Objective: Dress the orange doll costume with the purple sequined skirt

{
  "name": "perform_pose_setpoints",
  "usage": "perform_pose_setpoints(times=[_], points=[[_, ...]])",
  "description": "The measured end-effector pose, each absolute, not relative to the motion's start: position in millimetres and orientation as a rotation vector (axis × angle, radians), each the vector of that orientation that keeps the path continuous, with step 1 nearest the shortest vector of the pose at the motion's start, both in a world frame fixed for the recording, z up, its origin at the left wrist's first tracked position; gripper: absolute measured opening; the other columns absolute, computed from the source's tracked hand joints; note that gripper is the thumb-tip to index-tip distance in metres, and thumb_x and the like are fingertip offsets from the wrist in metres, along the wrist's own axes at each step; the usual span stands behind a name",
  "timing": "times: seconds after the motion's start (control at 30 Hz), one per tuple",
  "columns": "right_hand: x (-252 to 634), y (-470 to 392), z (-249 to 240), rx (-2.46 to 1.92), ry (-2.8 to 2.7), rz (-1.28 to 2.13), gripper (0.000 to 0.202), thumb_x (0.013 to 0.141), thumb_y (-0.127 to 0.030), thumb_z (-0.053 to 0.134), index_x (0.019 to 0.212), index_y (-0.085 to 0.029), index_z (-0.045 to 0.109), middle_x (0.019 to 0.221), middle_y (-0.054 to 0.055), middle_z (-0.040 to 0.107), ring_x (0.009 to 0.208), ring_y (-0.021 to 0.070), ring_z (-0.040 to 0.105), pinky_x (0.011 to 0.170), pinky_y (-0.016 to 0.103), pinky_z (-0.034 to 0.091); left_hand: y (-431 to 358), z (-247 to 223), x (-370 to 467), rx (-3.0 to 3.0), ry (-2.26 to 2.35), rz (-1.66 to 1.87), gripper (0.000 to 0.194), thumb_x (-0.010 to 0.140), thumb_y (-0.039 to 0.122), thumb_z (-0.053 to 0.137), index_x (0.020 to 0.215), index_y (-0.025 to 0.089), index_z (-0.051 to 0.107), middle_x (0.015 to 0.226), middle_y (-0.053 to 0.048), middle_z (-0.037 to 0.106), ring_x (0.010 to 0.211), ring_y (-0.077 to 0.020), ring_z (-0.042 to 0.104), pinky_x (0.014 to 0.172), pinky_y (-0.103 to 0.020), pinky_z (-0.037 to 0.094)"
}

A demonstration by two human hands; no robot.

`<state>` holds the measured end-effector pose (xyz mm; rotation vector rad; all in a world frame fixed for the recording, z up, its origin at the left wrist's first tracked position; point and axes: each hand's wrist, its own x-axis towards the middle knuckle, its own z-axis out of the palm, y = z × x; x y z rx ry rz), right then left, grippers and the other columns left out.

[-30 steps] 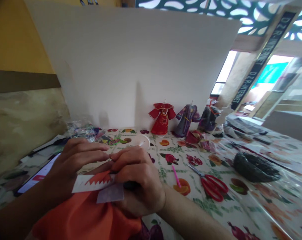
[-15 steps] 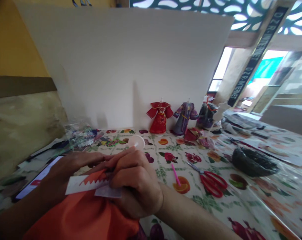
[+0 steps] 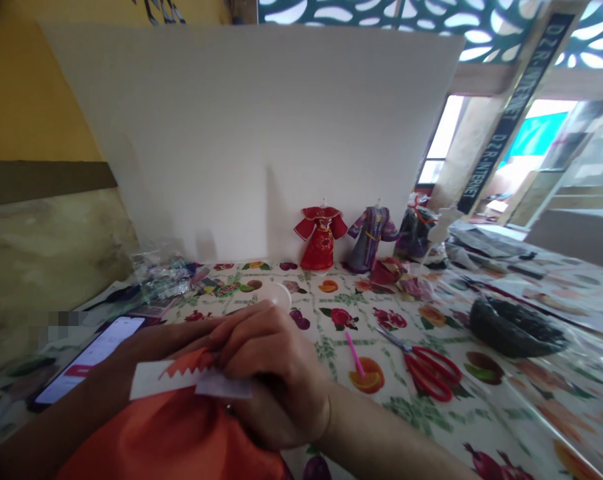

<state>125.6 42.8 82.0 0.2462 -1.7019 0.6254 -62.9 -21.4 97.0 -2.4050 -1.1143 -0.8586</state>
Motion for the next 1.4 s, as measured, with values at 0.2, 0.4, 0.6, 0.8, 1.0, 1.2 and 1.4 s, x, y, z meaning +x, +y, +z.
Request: perform_pose_setpoints(times=[0.2, 0.4, 0.6, 0.8, 1.0, 1.2, 1.4], points=[[126.4, 43.3, 88.7, 0.219, -1.717, 0.941, 0.013, 0.090, -0.012, 0.058, 0.098, -0.021, 0.064, 0.088, 0.005, 0.062, 0.094, 0.0203, 0.063, 0.086, 0.040, 0.054, -27.5, 114.6, -58.2, -2.119, -0.747, -0.825, 0.027, 0.098, 0.020, 0.040, 0.104, 0.018, 0.066, 0.090, -0.007, 0.076, 0.071, -0.0149, 0.072, 0.056, -0.020, 0.057], [129.9, 52.2, 103.3, 0.059, -1.794, 1.264, 0.007, 0.090, -0.017, 0.065, 0.090, -0.022, 0.071, 0.092, 0.003, 0.063, 0.093, 0.0138, 0.060, 0.087, 0.028, 0.050, -26.8, 102.8, -64.6, -2.196, -0.832, -0.637, 0.026, 0.095, 0.019, 0.047, 0.115, 0.022, 0.064, 0.096, -0.006, 0.075, 0.077, -0.0161, 0.071, 0.069, -0.024, 0.061], [130.1, 56.2, 105.8, -0.036, -1.744, 1.629, 0.002, 0.085, -0.024, 0.072, 0.087, -0.022, 0.071, 0.109, 0.003, 0.061, 0.101, 0.0132, 0.060, 0.091, 0.025, 0.049, -22.5, 101.2, -65.5, -2.057, -0.694, -0.650, 0.025, 0.095, 0.020, 0.049, 0.116, 0.017, 0.061, 0.102, -0.011, 0.073, 0.090, -0.0208, 0.072, 0.079, -0.031, 0.062], [128.5, 55.5, 108.1, -0.047, -1.734, 1.747, 0.008, 0.086, -0.026, 0.069, 0.093, -0.022, 0.066, 0.100, 0.003, 0.062, 0.092, 0.0133, 0.062, 0.084, 0.026, 0.052, -21.0, 103.4, -64.4, -2.120, -0.741, -0.667, 0.023, 0.096, 0.020, 0.048, 0.112, 0.017, 0.062, 0.099, -0.012, 0.074, 0.087, -0.0216, 0.073, 0.077, -0.033, 0.063], [130.5, 56.5, 106.3, -0.051, -1.771, 1.760, 0.015, 0.087, -0.027, 0.069, 0.100, -0.023, 0.064, 0.105, 0.004, 0.063, 0.100, 0.0155, 0.062, 0.089, 0.029, 0.051, -22.2, 112.3, -64.7, -2.200, -0.628, -0.735, 0.030, 0.099, 0.014, 0.033, 0.106, 0.009, 0.062, 0.097, -0.016, 0.074, 0.085, -0.0217, 0.072, 0.079, -0.034, 0.061], [129.7, 59.8, 101.5, -0.037, -1.802, 1.746, 0.024, 0.087, -0.026, 0.068, 0.111, -0.024, 0.064, 0.110, 0.004, 0.063, 0.105, 0.0168, 0.061, 0.089, 0.029, 0.052, -23.1, 110.2, -65.6, -2.271, -0.707, -0.748, 0.032, 0.101, 0.013, 0.029, 0.105, 0.008, 0.061, 0.097, -0.011, 0.075, 0.085, -0.0198, 0.072, 0.077, -0.033, 0.061], [130.5, 59.8, 103.5, -0.055, -1.845, 1.709, 0.028, 0.086, -0.022, 0.067, 0.114, -0.024, 0.064, 0.111, 0.005, 0.063, 0.105, 0.0162, 0.062, 0.090, 0.027, 0.052, -23.4, 108.3, -64.8, -2.269, -0.737, -0.772, 0.029, 0.101, 0.013, 0.032, 0.106, 0.009, 0.060, 0.099, -0.011, 0.075, 0.088, -0.0189, 0.072, 0.077, -0.031, 0.061]])
